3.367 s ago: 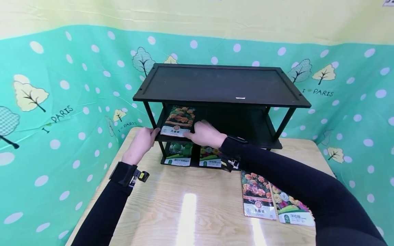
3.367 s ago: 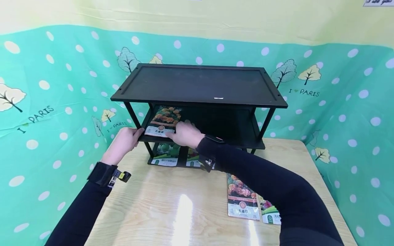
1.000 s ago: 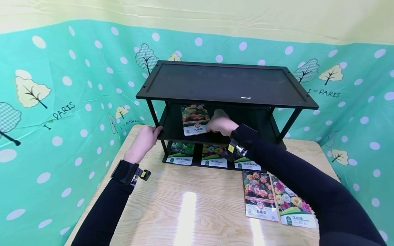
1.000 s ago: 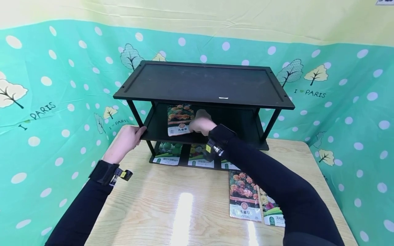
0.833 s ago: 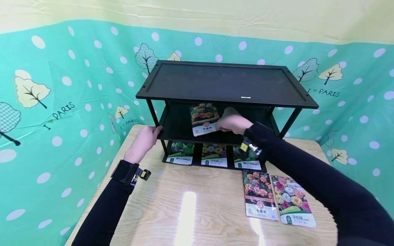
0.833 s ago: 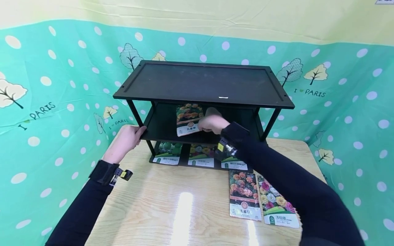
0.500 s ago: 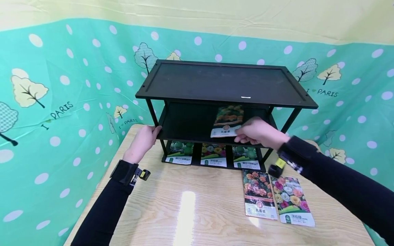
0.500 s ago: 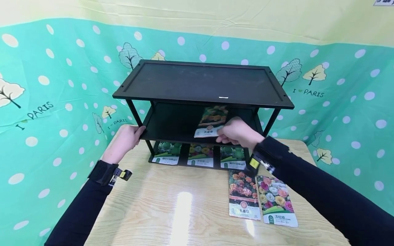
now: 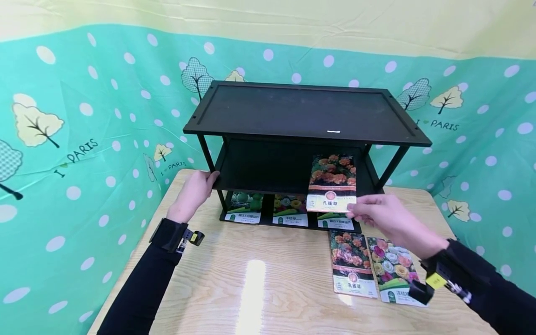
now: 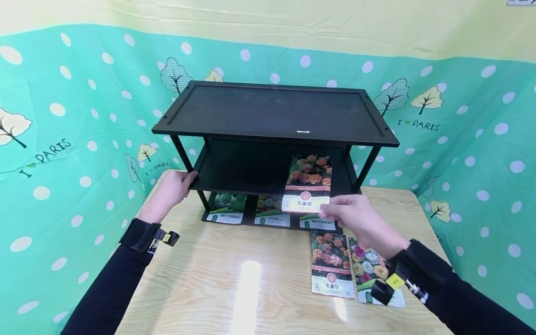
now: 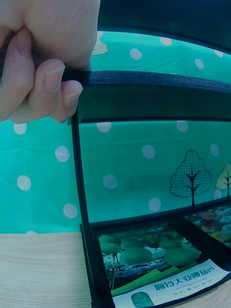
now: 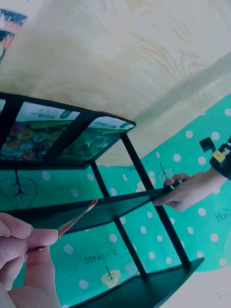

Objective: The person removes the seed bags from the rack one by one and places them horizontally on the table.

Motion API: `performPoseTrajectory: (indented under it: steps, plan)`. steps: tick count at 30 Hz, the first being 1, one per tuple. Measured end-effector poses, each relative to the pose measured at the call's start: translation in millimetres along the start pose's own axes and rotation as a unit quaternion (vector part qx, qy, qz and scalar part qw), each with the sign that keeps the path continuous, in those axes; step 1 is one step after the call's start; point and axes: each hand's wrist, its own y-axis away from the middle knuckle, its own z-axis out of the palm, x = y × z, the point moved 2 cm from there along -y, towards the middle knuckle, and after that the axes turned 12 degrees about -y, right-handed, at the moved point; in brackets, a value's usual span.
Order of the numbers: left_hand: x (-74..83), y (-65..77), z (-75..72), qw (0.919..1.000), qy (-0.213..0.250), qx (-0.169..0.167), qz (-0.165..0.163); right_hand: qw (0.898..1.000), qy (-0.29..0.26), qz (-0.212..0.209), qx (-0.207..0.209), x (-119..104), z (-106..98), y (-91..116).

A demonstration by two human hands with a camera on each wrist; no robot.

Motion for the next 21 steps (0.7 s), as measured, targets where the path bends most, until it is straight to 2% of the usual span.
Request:
performPoseTrajectory:
  steps: [7,15,18,21]
  plan:
    - [-0.1,-1.0,1.5,0.9999,0.010,-0.003,-0.010,0.999,0.010,0.024,0.033,31,-5,30]
    - [1.2,-3.2,1.4,1.0000,0.009,-0.001,0.000,0.996,0.011,0.065,0.060,65,-12,54]
    - [0.8,-2.1,0.8,0.9999,0.012,-0.002,-0.003,0.994,-0.017,0.084,0.069,84,-7,58]
    - [0.8,0.2,0.9,0.9999,0.008,-0.002,-0.007,0.990,-0.071,0.100,0.072,103,1,59]
